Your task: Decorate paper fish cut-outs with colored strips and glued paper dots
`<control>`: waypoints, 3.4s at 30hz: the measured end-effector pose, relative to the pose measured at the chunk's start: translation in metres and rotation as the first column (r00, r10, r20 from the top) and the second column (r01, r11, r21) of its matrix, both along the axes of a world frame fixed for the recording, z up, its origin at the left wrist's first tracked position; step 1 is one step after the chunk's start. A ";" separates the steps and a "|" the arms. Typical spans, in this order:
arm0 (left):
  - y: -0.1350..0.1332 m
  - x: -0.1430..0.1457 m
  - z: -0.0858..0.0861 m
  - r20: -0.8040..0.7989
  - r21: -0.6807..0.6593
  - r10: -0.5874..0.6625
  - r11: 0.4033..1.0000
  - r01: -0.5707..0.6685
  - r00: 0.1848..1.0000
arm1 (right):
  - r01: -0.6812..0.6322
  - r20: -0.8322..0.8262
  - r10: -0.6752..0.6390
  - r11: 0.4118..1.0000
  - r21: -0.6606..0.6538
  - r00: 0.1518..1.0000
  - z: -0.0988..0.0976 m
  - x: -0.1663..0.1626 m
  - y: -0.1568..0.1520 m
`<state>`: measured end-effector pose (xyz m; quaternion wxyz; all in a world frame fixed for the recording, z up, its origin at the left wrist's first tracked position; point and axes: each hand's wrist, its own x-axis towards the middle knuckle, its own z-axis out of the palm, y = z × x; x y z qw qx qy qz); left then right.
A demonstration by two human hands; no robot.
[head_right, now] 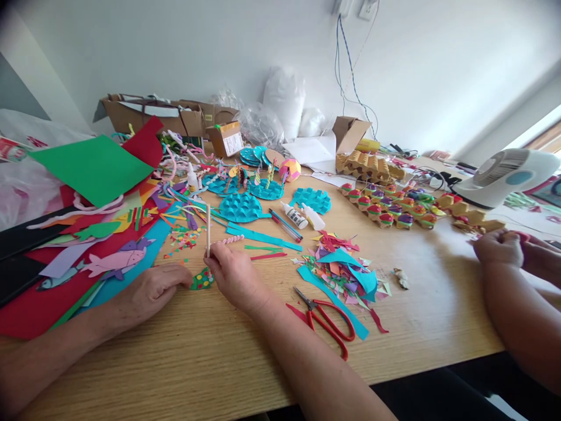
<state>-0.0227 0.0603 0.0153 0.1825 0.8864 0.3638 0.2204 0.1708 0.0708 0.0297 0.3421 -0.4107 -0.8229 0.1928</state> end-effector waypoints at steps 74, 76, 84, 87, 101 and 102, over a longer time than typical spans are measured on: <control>0.001 0.000 -0.001 -0.030 -0.023 0.026 0.999 -0.027 0.999 | 0.052 -0.127 -0.053 0.999 -0.012 0.991 0.002 0.001 0.000; 0.001 0.001 -0.001 -0.021 -0.021 0.027 0.999 -0.027 0.999 | 0.078 -0.154 -0.080 0.997 -0.017 0.985 0.004 0.003 0.001; 0.001 0.000 -0.002 -0.008 -0.007 0.013 1.000 -0.013 1.000 | 0.121 -0.116 -0.121 0.993 -0.007 0.986 0.003 0.005 0.003; 0.001 0.000 -0.001 -0.004 -0.010 0.013 1.000 -0.013 1.000 | 0.121 -0.079 -0.120 0.993 0.013 0.990 0.004 0.004 0.002; 0.001 0.001 0.000 -0.015 -0.011 0.019 1.000 -0.019 1.000 | 0.105 -0.026 -0.104 0.994 0.041 0.994 0.000 0.003 0.005; 0.001 0.001 0.000 -0.016 -0.009 0.017 1.000 -0.017 1.000 | 0.101 -0.035 -0.099 0.994 0.037 0.994 0.000 0.003 0.005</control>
